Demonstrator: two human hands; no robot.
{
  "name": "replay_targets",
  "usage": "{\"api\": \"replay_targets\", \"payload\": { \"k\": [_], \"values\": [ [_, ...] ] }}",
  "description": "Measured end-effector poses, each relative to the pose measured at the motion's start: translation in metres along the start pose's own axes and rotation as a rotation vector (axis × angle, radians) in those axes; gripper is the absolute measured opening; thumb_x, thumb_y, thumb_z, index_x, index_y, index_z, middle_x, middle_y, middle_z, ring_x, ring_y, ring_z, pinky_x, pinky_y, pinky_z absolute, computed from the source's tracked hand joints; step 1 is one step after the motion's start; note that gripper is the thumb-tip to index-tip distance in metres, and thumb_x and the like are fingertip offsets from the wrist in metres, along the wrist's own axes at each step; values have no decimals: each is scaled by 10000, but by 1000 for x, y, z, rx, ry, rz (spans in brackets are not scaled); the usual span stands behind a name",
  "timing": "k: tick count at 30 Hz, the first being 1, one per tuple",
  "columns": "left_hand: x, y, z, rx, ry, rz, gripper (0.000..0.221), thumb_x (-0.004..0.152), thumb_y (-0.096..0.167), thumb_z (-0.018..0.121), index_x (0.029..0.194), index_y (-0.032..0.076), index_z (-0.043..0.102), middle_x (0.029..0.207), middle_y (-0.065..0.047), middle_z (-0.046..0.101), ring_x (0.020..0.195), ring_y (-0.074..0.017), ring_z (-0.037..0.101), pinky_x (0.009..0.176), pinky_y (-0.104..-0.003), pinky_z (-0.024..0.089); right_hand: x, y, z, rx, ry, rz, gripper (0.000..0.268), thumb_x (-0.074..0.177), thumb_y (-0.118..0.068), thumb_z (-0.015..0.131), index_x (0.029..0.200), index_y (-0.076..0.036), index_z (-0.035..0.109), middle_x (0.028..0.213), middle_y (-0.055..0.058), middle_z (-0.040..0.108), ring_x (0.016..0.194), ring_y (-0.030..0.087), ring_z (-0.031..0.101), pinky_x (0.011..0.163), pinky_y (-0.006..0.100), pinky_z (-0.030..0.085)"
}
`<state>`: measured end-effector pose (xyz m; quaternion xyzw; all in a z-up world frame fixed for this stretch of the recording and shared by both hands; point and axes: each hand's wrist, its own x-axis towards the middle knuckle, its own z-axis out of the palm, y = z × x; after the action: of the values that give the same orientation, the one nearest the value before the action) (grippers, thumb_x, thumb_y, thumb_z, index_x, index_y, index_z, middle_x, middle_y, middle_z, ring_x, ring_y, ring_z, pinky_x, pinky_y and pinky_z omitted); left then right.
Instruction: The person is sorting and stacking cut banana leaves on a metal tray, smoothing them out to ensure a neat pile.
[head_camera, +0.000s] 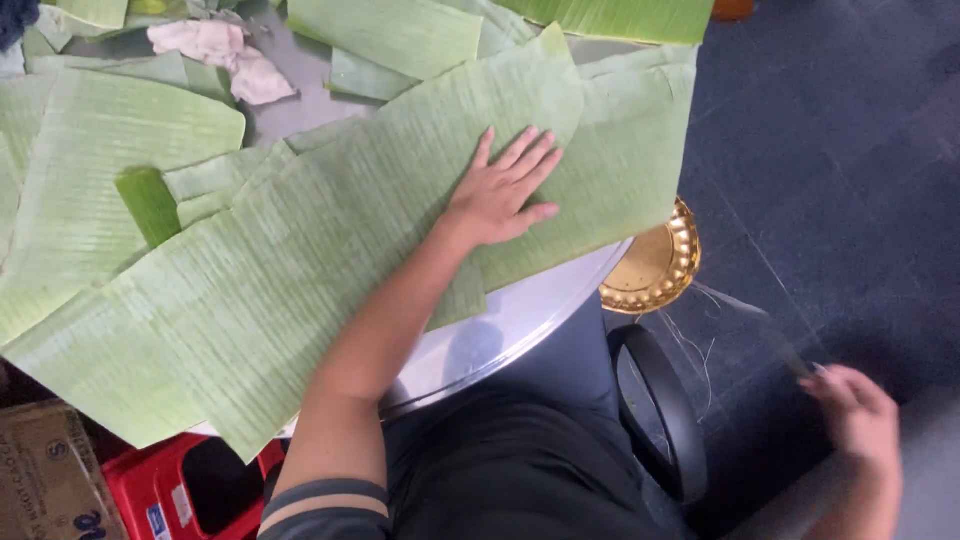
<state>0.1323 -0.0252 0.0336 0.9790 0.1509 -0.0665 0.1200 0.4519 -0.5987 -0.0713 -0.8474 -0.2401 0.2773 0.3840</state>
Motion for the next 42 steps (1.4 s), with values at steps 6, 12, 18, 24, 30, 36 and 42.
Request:
{"api": "replay_targets", "payload": {
  "k": [6, 12, 18, 24, 30, 36, 42],
  "values": [
    [24, -19, 68, 75, 440, 75, 365, 995, 267, 585, 1269, 33, 638, 1476, -184, 489, 1432, -351, 401, 1090, -608, 369, 8, 182, -11, -117, 279, 207, 252, 1122, -276, 691, 1202, -40, 734, 1028, 156, 737, 920, 198, 661, 820, 341, 510],
    [7, 18, 47, 509, 755, 22, 45, 773, 80, 624, 789, 102, 660, 852, -99, 599, 670, -250, 597, 486, -381, 493, 84, 103, 77, -479, 289, 48, 504, 942, -355, 732, 1364, -82, 703, 1186, 182, 725, 1107, 305, 663, 973, 416, 490],
    [-34, 76, 26, 246, 1194, 36, 122, 969, 204, 656, 904, 101, 654, 986, -63, 651, 701, -196, 614, 538, -305, 496, 51, -252, 170, 280, 70, -300, 317, 1046, -165, 612, 1317, -4, 647, 1032, 160, 695, 878, 240, 664, 724, 374, 567],
    [-96, 94, 54, -70, 857, -45, 318, 966, 382, 605, 937, 80, 701, 1044, -122, 622, 923, -342, 661, 717, -452, 528, 73, -336, 268, 500, -391, -154, 781, 991, -252, 658, 1524, 143, 246, 1186, 312, 640, 885, 419, 730, 727, 504, 644],
    [-143, 59, 56, -27, 534, -171, 385, 870, 366, 714, 1203, 174, 721, 1336, -167, 568, 1284, -375, 522, 925, -535, 433, 100, -342, 294, 501, -342, -71, 793, 887, -54, 765, 1459, 121, 243, 966, 248, 664, 672, 306, 752, 595, 368, 679],
    [-143, 47, 45, -66, 328, -194, 394, 940, 429, 647, 1294, 260, 679, 1390, -114, 528, 1336, -333, 447, 945, -515, 406, 90, -364, 300, 468, -308, -66, 323, 852, -53, 783, 1038, 145, 608, 684, 233, 672, 526, 235, 712, 476, 279, 623],
    [-141, 47, 47, -56, 310, -193, 408, 981, 443, 601, 1349, 272, 648, 1409, -116, 501, 1331, -346, 423, 934, -530, 395, 102, -345, 303, 497, -287, -68, 284, 831, -49, 811, 938, 155, 646, 651, 263, 668, 514, 258, 718, 436, 283, 607]
  ]
}}
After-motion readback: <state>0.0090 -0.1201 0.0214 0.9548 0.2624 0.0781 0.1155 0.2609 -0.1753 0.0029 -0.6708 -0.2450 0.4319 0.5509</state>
